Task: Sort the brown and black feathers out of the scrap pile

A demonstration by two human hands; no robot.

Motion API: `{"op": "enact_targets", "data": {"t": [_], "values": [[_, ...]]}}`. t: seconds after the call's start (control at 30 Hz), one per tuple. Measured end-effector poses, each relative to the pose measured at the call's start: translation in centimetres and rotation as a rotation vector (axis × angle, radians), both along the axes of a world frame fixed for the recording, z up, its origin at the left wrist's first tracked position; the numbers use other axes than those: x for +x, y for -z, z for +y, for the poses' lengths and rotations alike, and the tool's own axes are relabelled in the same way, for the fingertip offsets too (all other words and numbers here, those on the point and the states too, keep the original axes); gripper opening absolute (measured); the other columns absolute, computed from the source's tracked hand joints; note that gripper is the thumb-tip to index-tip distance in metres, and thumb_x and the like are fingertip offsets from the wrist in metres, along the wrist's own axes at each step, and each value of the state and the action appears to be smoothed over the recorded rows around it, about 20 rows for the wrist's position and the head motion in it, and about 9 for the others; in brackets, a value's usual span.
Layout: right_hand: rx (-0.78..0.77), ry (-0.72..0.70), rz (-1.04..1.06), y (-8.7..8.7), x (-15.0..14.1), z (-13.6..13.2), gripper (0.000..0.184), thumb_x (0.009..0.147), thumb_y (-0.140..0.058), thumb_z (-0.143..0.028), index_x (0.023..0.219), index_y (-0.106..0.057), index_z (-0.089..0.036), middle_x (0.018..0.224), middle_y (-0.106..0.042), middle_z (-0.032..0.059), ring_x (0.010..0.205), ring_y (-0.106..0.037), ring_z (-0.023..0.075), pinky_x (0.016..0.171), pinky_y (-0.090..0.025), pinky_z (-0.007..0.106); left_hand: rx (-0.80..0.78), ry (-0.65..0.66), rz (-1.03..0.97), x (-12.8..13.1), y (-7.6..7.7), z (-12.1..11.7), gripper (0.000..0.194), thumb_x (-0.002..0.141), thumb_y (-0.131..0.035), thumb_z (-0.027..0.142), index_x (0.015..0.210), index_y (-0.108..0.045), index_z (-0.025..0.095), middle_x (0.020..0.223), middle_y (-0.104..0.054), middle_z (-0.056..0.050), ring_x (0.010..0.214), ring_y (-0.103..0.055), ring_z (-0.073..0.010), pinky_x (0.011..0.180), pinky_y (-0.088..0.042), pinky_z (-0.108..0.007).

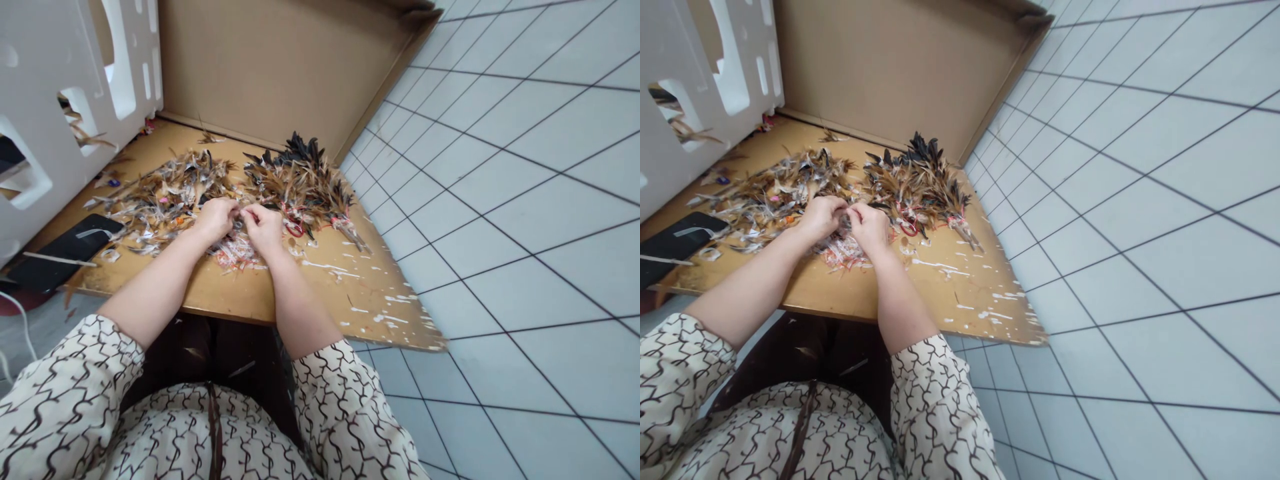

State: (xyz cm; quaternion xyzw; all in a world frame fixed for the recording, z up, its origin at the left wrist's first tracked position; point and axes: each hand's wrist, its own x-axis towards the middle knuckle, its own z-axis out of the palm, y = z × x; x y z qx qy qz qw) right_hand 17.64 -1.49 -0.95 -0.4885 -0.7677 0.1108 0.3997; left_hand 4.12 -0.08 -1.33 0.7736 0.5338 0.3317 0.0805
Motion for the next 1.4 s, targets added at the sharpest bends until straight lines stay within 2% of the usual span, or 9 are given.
{"op": "enact_targets", "data": {"t": [0.23,0.4,0.5,0.7,0.9,1.03,1.2,1.3,1.4], "values": [[-0.034,-0.020,0.123,-0.4,1.4,1.3,0.015,0.074,-0.056,-0.024,0.067,-0.068,-0.019,0.070,-0.067,0.0012,0.070,-0.058,0.0157,0.071,-0.042,0.028,-0.056,0.161,-0.041,0.0,-0.5,-0.4,0.016,0.066,-0.051,0.013,0.066,-0.066,0.019,0.070,-0.066,-0.005,0.071,-0.059,-0.0192,0.067,-0.041,-0.026],[-0.293,-0.140,0.351,-0.5,2.3,2.0,0.008,0.062,-0.064,-0.023,0.057,-0.065,-0.016,0.056,-0.061,-0.0017,0.058,-0.053,0.0117,0.064,-0.042,0.026,-0.266,0.353,-0.288,0.1,-0.8,-0.9,0.011,0.066,-0.055,0.016,0.058,-0.063,0.017,0.052,-0.057,0.003,0.052,-0.051,-0.0110,0.055,-0.038,-0.022],[-0.461,-0.189,0.514,-0.7,2.5,2.1,0.013,0.056,-0.068,-0.027,0.054,-0.062,-0.016,0.051,-0.058,-0.0027,0.055,-0.052,0.0107,0.060,-0.043,0.025,-0.408,0.403,-0.509,0.3,-1.3,-1.4,0.007,0.064,-0.059,0.015,0.058,-0.063,0.015,0.046,-0.051,0.005,0.043,-0.044,-0.0080,0.047,-0.035,-0.020],[-0.528,-0.151,0.785,-0.6,2.2,2.0,0.026,0.059,-0.068,-0.039,0.050,-0.054,-0.018,0.048,-0.052,-0.0029,0.047,-0.045,0.0096,0.048,-0.039,0.024,-0.512,0.363,-0.954,0.4,-2.4,-1.7,0.012,0.061,-0.068,0.016,0.057,-0.057,0.013,0.048,-0.055,0.002,0.039,-0.044,-0.0056,0.043,-0.038,-0.018],[-0.421,-0.162,0.575,0.0,1.0,1.4,0.016,0.060,-0.066,-0.032,0.055,-0.060,-0.017,0.051,-0.053,-0.0036,0.049,-0.043,0.0084,0.052,-0.038,0.024,-0.455,0.155,-1.142,0.7,-2.1,-1.2,0.017,0.059,-0.068,0.019,0.054,-0.053,0.014,0.044,-0.052,0.003,0.036,-0.040,-0.0040,0.038,-0.034,-0.017],[-0.302,-0.180,0.410,-0.3,-0.1,0.5,0.011,0.063,-0.060,-0.024,0.054,-0.059,-0.017,0.051,-0.053,-0.0040,0.053,-0.044,0.0089,0.057,-0.038,0.023,-0.395,-0.012,-1.041,0.9,-1.6,-0.8,0.014,0.062,-0.059,0.017,0.051,-0.049,0.016,0.041,-0.048,0.005,0.035,-0.036,-0.0051,0.038,-0.030,-0.018],[-0.194,-0.142,0.301,-0.3,-0.5,0.0,0.013,0.066,-0.055,-0.021,0.055,-0.059,-0.016,0.052,-0.052,-0.0039,0.054,-0.045,0.0096,0.058,-0.038,0.023,-0.167,-0.124,-0.610,0.8,-0.7,-0.5,0.009,0.063,-0.052,0.014,0.054,-0.052,0.017,0.049,-0.051,0.003,0.049,-0.044,-0.0102,0.050,-0.035,-0.022],[-0.131,-0.122,0.234,-0.3,-0.2,0.1,0.014,0.068,-0.053,-0.019,0.055,-0.059,-0.017,0.054,-0.054,-0.0032,0.056,-0.047,0.0107,0.060,-0.038,0.024,-0.070,-0.137,-0.305,0.6,-0.4,-0.7,0.009,0.064,-0.050,0.016,0.058,-0.056,0.018,0.056,-0.056,-0.001,0.059,-0.051,-0.0154,0.060,-0.038,-0.026],[-0.075,-0.118,0.181,-0.6,0.2,0.2,0.015,0.068,-0.053,-0.019,0.054,-0.059,-0.018,0.057,-0.056,-0.0020,0.060,-0.050,0.0121,0.064,-0.040,0.025,-0.017,-0.063,-0.103,0.4,-0.5,-0.9,0.012,0.064,-0.048,0.015,0.062,-0.059,0.019,0.062,-0.061,-0.004,0.065,-0.055,-0.0192,0.065,-0.040,-0.028]]}}
